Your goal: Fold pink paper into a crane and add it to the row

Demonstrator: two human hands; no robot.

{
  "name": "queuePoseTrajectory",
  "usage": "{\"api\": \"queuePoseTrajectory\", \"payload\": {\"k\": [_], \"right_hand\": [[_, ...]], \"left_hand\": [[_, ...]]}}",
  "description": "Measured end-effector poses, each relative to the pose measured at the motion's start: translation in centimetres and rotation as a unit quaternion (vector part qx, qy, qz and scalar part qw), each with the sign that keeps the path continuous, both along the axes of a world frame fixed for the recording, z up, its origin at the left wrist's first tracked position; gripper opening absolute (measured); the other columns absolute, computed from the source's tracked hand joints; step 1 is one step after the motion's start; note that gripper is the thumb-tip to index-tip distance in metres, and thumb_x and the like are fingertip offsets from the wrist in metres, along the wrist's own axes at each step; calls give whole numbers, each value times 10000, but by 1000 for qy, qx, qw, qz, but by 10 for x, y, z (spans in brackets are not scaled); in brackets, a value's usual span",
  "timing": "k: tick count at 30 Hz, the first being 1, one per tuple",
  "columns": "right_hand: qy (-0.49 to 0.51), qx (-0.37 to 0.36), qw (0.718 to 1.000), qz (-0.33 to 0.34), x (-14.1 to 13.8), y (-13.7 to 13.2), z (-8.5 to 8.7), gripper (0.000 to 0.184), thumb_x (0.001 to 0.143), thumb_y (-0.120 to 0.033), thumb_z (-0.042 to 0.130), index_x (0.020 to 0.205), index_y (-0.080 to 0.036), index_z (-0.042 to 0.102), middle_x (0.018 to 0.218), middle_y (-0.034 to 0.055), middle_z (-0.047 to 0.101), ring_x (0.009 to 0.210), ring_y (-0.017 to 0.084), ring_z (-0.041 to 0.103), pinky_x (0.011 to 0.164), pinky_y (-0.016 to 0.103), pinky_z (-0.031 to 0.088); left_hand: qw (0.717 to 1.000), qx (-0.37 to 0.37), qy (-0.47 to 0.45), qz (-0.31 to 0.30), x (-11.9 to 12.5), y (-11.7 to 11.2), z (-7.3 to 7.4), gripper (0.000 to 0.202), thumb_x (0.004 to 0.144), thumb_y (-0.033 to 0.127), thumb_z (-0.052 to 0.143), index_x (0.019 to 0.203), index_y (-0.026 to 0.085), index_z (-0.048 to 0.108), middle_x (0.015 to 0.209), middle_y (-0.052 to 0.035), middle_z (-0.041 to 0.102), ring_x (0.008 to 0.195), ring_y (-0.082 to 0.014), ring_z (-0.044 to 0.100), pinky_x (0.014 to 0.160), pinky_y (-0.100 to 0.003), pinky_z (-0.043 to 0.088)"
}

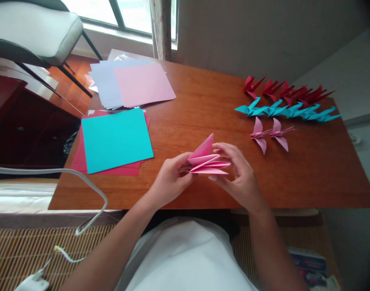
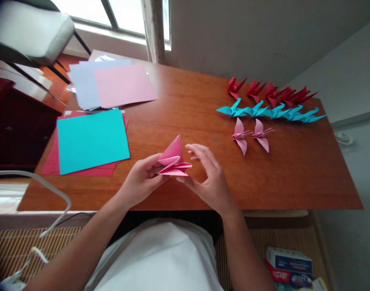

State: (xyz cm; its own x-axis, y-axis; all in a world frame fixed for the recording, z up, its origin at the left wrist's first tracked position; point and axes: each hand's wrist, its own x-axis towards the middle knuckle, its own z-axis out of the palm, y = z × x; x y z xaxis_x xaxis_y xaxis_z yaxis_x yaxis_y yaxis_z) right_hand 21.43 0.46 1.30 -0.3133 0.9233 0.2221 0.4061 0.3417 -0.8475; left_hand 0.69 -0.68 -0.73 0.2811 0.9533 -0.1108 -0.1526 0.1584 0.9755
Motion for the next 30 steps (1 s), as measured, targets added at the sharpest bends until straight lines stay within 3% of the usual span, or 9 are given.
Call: {"api": "queuePoseTrajectory", "payload": {"k": [3, 6, 15, 22, 30], "right_hand": [[20, 7, 1000, 11, -4, -1, -5, 335, 887, -323, 738, 1210, -274, 665, 1202, 79, 689, 1136, 234, 667, 929, 378, 591], [35, 40, 998, 20, -5, 0, 1, 235, 905, -264, 709, 1140, -272, 688, 1102, 57, 715, 1047, 208, 686, 916, 376, 577], [25, 91, 995, 31, -3, -4, 11, 133, 903, -215, 708, 1032, -242, 726, 946, 33, 729, 880, 162, 705, 779, 297, 578], [7, 92, 995, 22, 4, -6, 18, 111, 923, -223, 680, 1012, -245, 742, 928, 37, 737, 862, 166, 711, 761, 296, 580], [-21, 102, 994, 28, 9, -8, 21, 189, 907, -173, 695, 1081, -236, 734, 972, 49, 720, 914, 173, 690, 803, 314, 577]], "left_hand": [[1000, 2, -23, -14, 0, 0, 1, 300, 848, 185, 732, 1147, 167, 750, 1034, -89, 783, 950, -235, 749, 857, -296, 588], [999, 22, -34, -17, -2, 0, 1, 306, 840, 194, 759, 1145, 175, 761, 1092, -99, 781, 975, -241, 755, 869, -301, 598], [998, 55, 13, -22, -4, -2, 2, 312, 824, 210, 790, 1136, 197, 776, 1128, -111, 780, 1036, -258, 743, 935, -326, 587], [994, 108, -5, -1, -4, -3, 5, 432, 798, 149, 809, 1217, 228, 736, 1196, -102, 755, 1100, -238, 708, 961, -318, 576], [990, 134, 38, 2, -6, -3, 3, 375, 812, 150, 799, 1177, 222, 752, 1131, -91, 773, 1037, -230, 724, 938, -318, 567]]}}
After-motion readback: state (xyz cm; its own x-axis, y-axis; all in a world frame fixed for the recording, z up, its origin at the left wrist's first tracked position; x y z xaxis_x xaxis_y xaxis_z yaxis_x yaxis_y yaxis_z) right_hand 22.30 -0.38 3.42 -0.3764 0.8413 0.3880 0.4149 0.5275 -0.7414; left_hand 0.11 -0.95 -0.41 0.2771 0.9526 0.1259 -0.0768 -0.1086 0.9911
